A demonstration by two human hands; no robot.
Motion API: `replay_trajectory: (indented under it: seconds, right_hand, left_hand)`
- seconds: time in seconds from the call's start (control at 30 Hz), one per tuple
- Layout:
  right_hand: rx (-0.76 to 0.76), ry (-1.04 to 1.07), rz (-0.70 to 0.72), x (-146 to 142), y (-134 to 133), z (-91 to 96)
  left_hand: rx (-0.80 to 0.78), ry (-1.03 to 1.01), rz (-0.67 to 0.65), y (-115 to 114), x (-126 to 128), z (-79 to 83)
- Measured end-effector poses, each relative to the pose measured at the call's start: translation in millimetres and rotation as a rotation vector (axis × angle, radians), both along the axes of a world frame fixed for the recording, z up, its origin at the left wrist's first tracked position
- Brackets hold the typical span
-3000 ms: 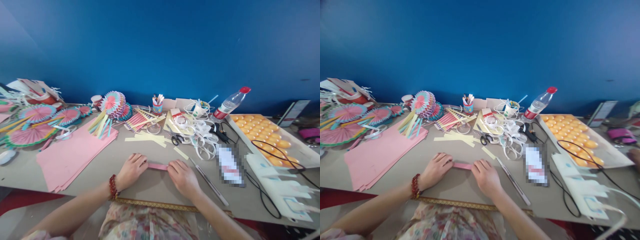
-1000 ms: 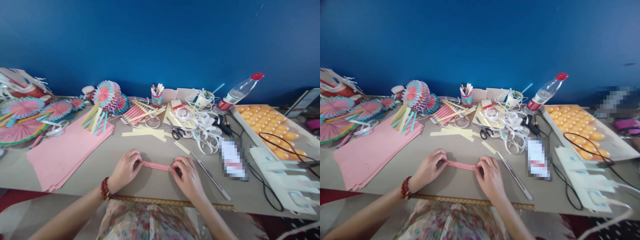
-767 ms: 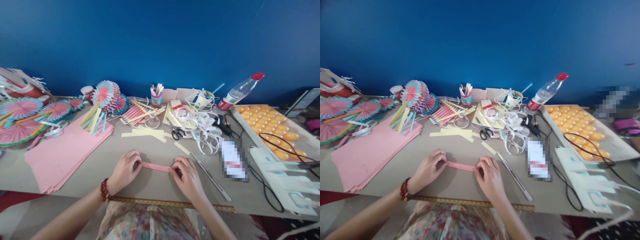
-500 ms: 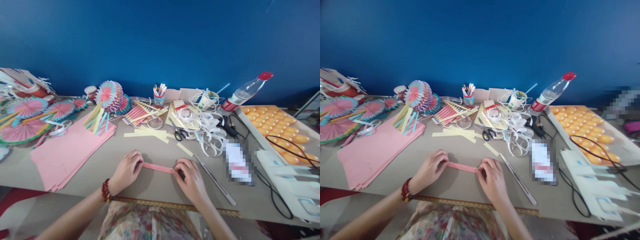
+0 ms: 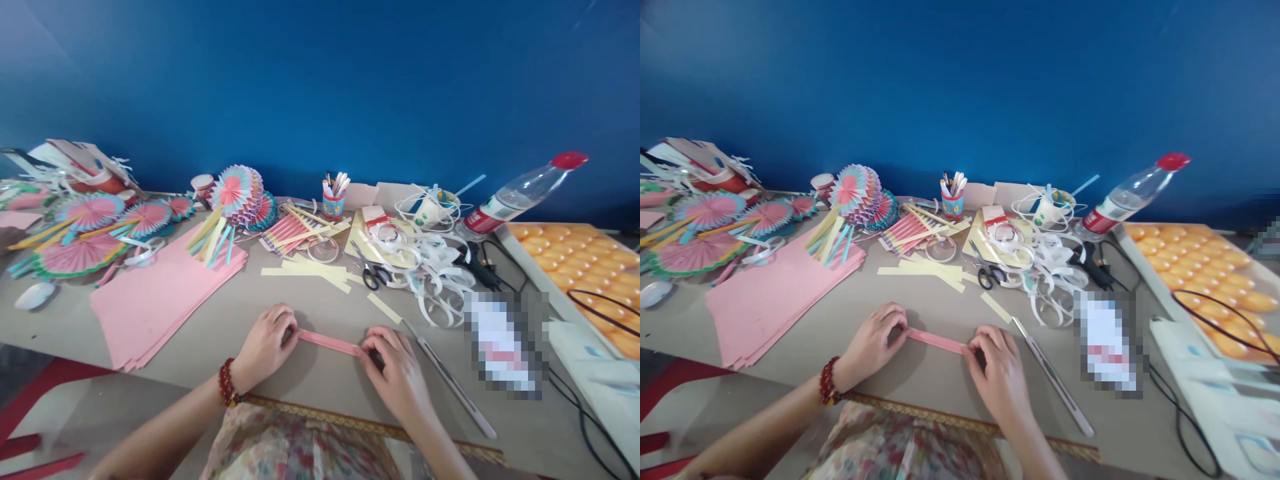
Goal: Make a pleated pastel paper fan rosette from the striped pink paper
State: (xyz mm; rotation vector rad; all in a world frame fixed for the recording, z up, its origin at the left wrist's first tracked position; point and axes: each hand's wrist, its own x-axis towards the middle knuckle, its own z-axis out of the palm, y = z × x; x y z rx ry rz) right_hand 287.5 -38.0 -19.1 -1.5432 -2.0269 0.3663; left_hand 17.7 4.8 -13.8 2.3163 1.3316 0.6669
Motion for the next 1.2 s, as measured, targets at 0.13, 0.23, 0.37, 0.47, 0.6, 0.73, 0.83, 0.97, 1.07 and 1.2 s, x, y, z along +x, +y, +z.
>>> replay_trajectory:
  seconds: [0.13, 0.23, 0.37, 0.47, 0.6, 0.73, 0.83, 0.97, 1.07, 1.2]
  right_hand:
    - [0.028, -0.011, -0.002, -1.0, 0.9, 2.6]
    - [0.025, -0.019, -0.008, -0.8, 1.2, 3.7]
    - [-0.012, -0.013, -0.004, 0.2, 1.8, 4.2]
    - [-0.033, -0.014, -0.001, 0.4, 2.6, 5.1]
    - [-0.036, -0.012, -0.001, 0.1, 3.0, 6.6]
    - [-0.05, -0.022, -0.006, -0.6, 2.7, 7.5]
    - [-0.056, -0.028, -0.015, -1.1, 2.7, 7.4]
    - [-0.052, -0.034, -0.024, -1.6, 2.5, 7.3]
    - [-0.049, -0.046, -0.028, -1.8, 1.9, 6.9]
    - [-0.039, -0.046, -0.027, -2.3, 0.8, 5.1]
  left_hand:
    - [0.012, 0.006, 0.004, -0.4, -0.4, -1.6]
    - [0.008, 0.003, 0.005, -0.4, -1.0, -3.4]
    - [0.005, -0.002, -0.005, 0.2, -2.2, -5.8]
    - [-0.002, 0.004, -0.008, 0.7, -3.0, -6.8]
    - [-0.019, 0.011, -0.01, 0.7, -3.1, -5.5]
    - [-0.027, 0.019, -0.002, 0.6, -2.4, -3.1]
    - [-0.025, 0.02, -0.004, 0.7, -2.1, -2.1]
    - [-0.026, 0.023, -0.011, 0.7, -2.4, -2.6]
    - [-0.039, 0.031, -0.007, 1.0, -2.7, -3.7]
    - [-0.033, 0.031, -0.002, 1.8, -2.4, -4.1]
